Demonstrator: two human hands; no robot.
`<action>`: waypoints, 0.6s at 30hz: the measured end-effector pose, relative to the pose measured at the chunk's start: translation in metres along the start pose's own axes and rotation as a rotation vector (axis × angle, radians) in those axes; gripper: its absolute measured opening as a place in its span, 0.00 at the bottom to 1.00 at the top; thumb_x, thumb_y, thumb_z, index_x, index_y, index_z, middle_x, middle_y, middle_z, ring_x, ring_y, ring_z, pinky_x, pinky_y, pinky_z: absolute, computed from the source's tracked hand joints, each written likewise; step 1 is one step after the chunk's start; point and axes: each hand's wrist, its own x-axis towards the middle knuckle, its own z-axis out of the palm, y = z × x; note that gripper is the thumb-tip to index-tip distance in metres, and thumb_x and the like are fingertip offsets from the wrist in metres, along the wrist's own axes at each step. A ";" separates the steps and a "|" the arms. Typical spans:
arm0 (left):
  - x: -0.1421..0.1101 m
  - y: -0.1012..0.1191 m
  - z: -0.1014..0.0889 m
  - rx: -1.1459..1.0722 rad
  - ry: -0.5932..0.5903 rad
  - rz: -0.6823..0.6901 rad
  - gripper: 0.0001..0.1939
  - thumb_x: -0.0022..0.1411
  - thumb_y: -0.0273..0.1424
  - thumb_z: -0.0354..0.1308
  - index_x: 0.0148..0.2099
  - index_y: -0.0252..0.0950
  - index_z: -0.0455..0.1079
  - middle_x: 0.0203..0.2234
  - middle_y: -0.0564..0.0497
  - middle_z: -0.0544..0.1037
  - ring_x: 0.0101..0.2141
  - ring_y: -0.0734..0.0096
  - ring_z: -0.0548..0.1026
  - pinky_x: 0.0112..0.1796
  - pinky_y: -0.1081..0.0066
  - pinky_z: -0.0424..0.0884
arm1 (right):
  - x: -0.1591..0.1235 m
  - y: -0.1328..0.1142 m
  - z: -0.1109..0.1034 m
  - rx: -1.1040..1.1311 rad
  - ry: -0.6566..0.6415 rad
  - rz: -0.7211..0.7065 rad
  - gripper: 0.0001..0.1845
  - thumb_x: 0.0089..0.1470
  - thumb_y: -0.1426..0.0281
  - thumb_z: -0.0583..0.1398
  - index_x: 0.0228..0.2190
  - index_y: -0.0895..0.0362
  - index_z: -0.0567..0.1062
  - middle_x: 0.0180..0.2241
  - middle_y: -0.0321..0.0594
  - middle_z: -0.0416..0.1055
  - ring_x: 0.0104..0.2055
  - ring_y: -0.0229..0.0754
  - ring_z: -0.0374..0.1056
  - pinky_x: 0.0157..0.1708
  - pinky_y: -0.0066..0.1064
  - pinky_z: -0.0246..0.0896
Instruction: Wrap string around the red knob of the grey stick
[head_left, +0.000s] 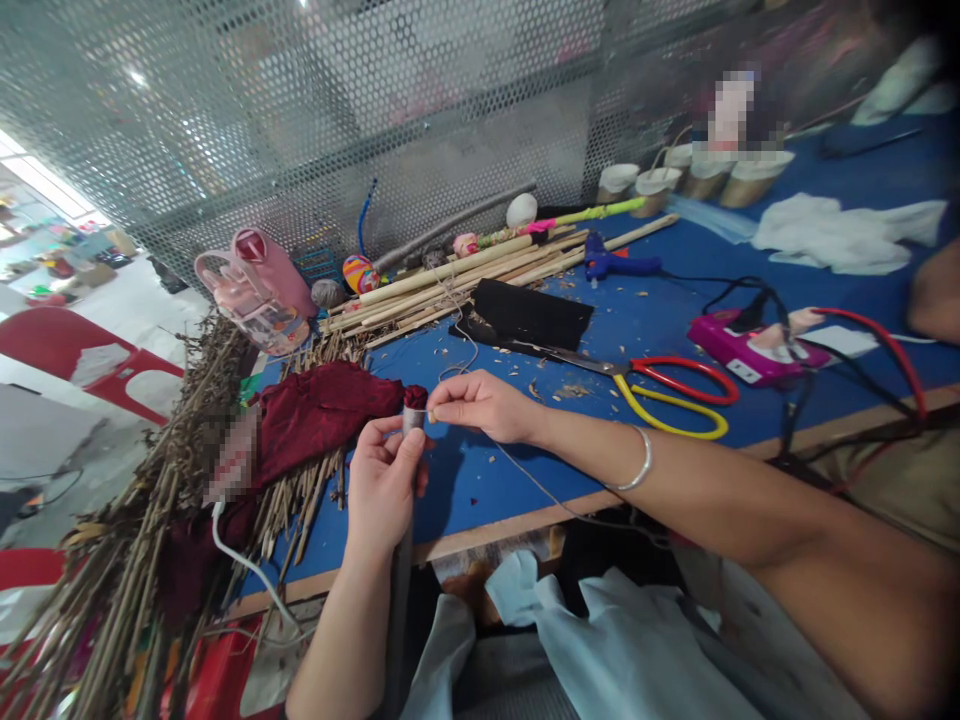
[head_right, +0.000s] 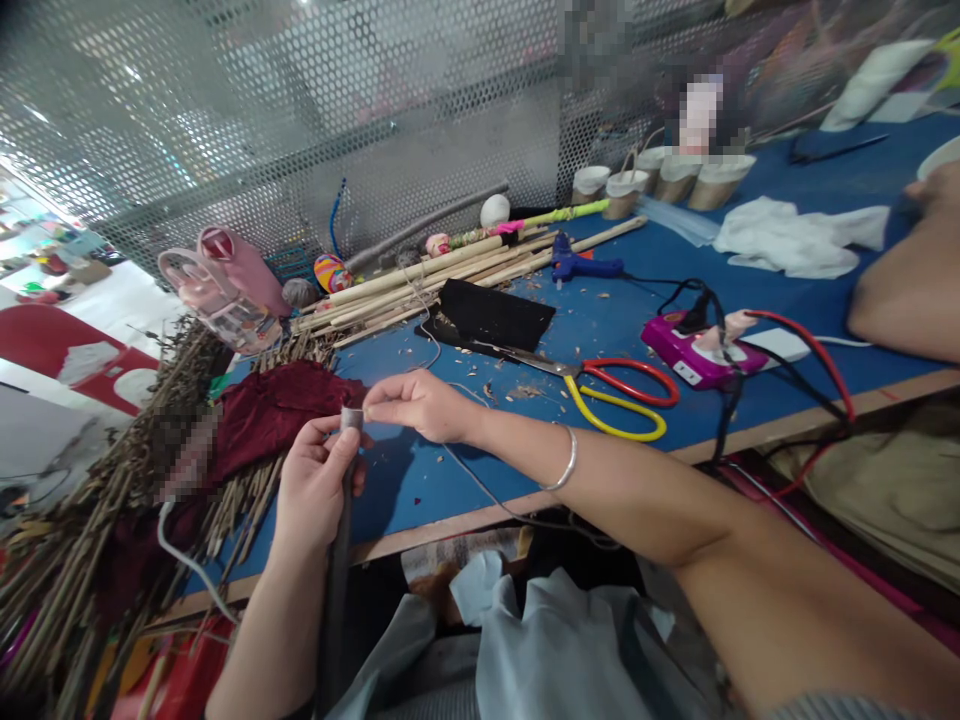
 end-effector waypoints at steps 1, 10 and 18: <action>0.000 0.000 0.000 -0.002 0.000 -0.002 0.19 0.54 0.40 0.63 0.39 0.36 0.60 0.22 0.57 0.74 0.13 0.83 0.64 0.14 0.80 0.59 | 0.000 0.000 0.000 0.002 0.005 0.002 0.08 0.50 0.68 0.59 0.27 0.62 0.72 0.18 0.28 0.59 0.21 0.30 0.52 0.24 0.25 0.45; 0.000 0.002 0.000 -0.048 -0.010 -0.032 0.19 0.52 0.40 0.64 0.38 0.36 0.61 0.22 0.57 0.74 0.13 0.82 0.65 0.14 0.80 0.60 | 0.003 0.006 0.002 0.040 0.000 0.144 0.12 0.51 0.65 0.60 0.25 0.60 0.66 0.13 0.23 0.53 0.14 0.26 0.44 0.15 0.23 0.37; 0.011 -0.003 -0.007 -0.341 -0.263 -0.318 0.20 0.49 0.42 0.65 0.37 0.34 0.65 0.26 0.51 0.77 0.14 0.81 0.66 0.14 0.80 0.61 | 0.004 0.016 -0.005 0.219 -0.120 0.187 0.27 0.48 0.61 0.64 0.46 0.60 0.67 0.16 0.23 0.59 0.11 0.25 0.43 0.10 0.22 0.35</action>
